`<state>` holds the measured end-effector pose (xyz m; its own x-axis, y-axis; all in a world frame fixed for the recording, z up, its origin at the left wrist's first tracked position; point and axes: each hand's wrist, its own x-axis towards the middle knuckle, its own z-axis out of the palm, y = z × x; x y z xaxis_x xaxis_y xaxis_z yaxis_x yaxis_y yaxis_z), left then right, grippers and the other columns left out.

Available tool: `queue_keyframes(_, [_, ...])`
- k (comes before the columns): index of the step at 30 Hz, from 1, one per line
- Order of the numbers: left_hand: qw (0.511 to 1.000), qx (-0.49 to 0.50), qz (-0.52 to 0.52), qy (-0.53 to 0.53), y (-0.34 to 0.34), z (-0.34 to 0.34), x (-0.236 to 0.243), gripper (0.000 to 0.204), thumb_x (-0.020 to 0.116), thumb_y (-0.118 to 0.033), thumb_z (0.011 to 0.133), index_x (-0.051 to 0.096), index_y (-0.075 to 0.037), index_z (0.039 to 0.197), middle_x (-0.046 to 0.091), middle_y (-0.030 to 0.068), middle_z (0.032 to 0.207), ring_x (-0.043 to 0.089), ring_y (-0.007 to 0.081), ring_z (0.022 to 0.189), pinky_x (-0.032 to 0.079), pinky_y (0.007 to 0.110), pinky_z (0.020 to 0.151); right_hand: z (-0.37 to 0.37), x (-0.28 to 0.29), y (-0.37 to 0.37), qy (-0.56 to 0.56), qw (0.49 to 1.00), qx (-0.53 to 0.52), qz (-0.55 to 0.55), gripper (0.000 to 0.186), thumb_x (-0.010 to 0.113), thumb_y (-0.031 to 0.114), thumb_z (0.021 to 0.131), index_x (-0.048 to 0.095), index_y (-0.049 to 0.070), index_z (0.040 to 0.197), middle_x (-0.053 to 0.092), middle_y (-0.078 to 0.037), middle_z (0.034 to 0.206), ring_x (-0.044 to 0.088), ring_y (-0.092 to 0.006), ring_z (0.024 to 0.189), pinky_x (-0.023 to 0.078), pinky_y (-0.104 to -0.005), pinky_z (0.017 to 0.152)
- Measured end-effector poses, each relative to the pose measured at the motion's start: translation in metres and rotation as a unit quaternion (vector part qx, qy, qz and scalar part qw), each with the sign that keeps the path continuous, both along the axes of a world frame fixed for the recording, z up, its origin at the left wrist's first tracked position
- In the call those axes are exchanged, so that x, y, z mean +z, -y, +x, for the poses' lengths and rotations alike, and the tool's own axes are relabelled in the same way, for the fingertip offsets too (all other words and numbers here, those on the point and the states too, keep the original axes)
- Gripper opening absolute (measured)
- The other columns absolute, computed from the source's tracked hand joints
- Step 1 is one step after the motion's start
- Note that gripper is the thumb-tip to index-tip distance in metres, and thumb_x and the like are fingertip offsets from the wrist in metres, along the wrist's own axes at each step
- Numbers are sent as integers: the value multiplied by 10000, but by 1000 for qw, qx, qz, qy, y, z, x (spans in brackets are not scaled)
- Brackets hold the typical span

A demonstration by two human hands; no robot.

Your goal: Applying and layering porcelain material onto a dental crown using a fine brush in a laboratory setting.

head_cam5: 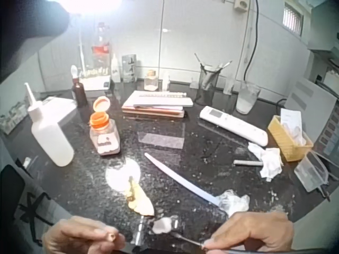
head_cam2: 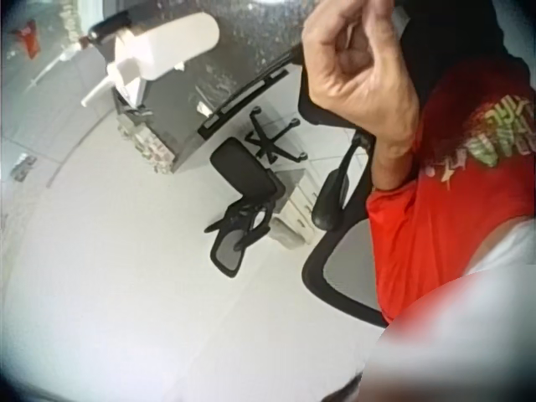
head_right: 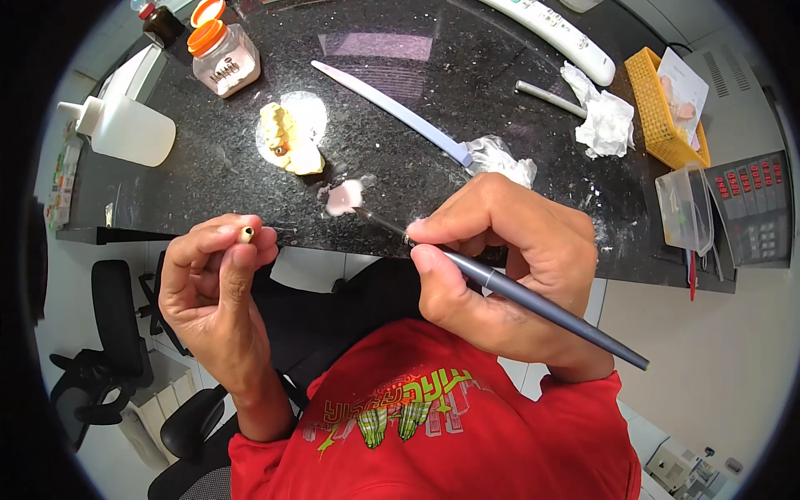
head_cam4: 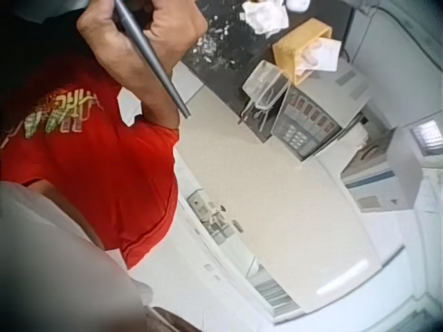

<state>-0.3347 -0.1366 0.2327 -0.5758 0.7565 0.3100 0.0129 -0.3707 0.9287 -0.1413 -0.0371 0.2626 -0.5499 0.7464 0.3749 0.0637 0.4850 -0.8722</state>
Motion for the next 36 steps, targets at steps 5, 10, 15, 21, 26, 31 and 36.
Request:
queue_keyframes(5, [999,-11,-23,20,4,9,-1,145,627,126,817,610,43,935,636,178,942,673,204,821,593,274,722,-3,-2,3,-6,999,-31,-32,110,690,-50,716,608,-27,785,624,-78,725,597,-69,602,469,-179,522])
queue_keyframes(10, [997,-16,-59,47,6,15,0,137,636,116,817,594,39,922,657,198,939,683,215,830,593,282,723,-4,-3,4,34,998,-54,4,105,636,-4,742,549,-9,801,565,-93,690,534,-95,539,445,-201,497])
queue_keyframes(15, [996,-27,-61,52,5,14,-2,140,633,117,819,578,39,921,663,212,935,686,213,815,592,286,721,-6,-2,3,46,998,-51,11,103,645,-3,735,554,-11,784,565,-91,680,538,-100,536,443,-204,492])
queue_keyframes(21, [995,-19,-91,40,3,18,-2,106,632,69,839,564,26,907,661,210,920,692,205,757,591,258,666,-9,-2,2,51,997,-49,24,95,642,-6,728,560,-12,773,570,-91,667,542,-102,533,441,-202,491])
queue_keyframes(26, [994,-15,-96,44,3,18,-2,110,630,82,833,568,25,904,662,215,924,691,198,745,588,254,660,-8,-2,3,47,997,-61,-4,92,636,-14,721,561,-11,774,575,-93,659,544,-102,530,438,-200,490])
queue_keyframes(31, [994,-4,-103,21,1,19,-1,115,640,82,825,568,20,891,670,220,912,689,189,715,581,246,639,-8,-1,0,60,996,-24,56,120,666,1,720,567,-7,787,581,-101,662,548,-107,532,446,-204,491])
queue_keyframes(36, [994,1,-109,26,2,19,-2,116,644,80,824,563,21,882,671,223,910,688,184,704,580,245,634,-7,-7,2,-13,1000,-15,7,129,697,-24,694,613,-25,792,619,-112,669,578,-121,530,452,-202,479])
